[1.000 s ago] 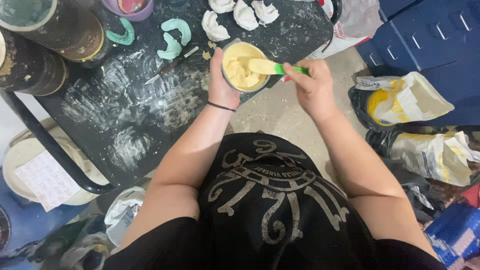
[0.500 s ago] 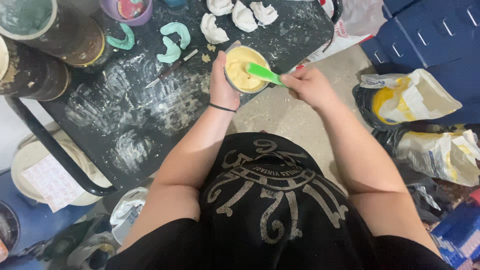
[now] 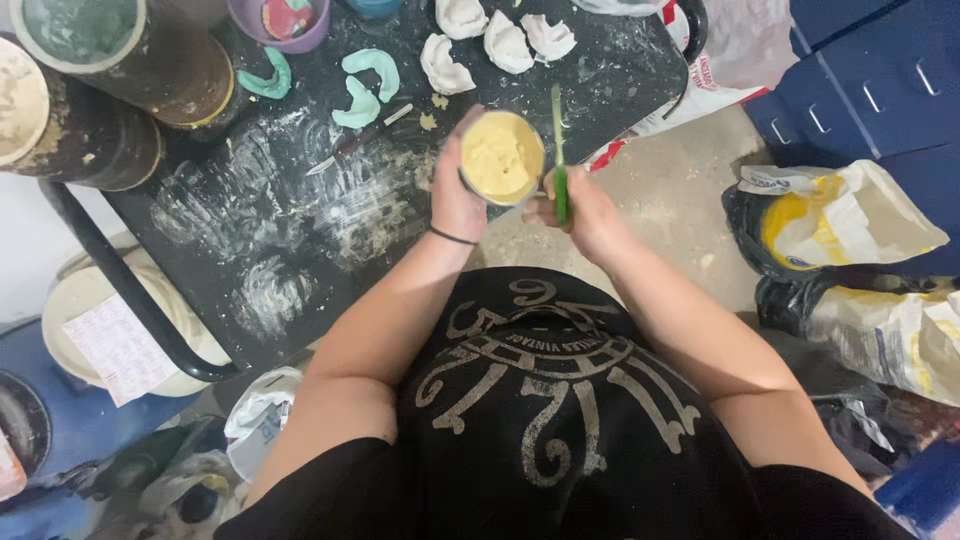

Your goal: The person mixes a yellowish paste in a small container using a green spatula, then scoops portions into a red bowl. Later, they apply the paste onto a white curved object, spreading it evenly across the surface.

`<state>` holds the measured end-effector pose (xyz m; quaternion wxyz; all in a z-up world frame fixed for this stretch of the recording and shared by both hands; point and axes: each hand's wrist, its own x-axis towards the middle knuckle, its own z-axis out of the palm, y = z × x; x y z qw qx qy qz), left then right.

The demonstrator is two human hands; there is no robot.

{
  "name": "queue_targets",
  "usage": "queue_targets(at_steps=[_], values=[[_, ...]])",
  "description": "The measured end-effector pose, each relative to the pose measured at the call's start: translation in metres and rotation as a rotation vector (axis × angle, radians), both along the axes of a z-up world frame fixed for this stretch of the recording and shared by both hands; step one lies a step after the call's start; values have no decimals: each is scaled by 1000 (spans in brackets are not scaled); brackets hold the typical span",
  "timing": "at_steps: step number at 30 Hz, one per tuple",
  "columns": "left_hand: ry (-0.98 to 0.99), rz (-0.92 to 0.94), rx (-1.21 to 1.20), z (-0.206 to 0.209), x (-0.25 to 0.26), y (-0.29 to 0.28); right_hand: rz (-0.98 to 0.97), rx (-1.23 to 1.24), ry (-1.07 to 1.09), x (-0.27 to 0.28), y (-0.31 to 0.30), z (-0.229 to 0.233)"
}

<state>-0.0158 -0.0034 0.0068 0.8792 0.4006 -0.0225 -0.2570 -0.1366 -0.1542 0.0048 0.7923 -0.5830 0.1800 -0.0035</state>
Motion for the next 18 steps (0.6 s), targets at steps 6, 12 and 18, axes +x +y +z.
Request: queue_targets(at_steps=[6, 12, 18], values=[[-77, -175, 204, -9, -8, 29, -118, 130, -85, 10, -18, -3], [-305, -313, 622, -7, 6, 34, -43, 156, -97, 23, -40, -55], [-466, -179, 861, 51, 51, 18, -97, 42, -156, 4, -58, -28]])
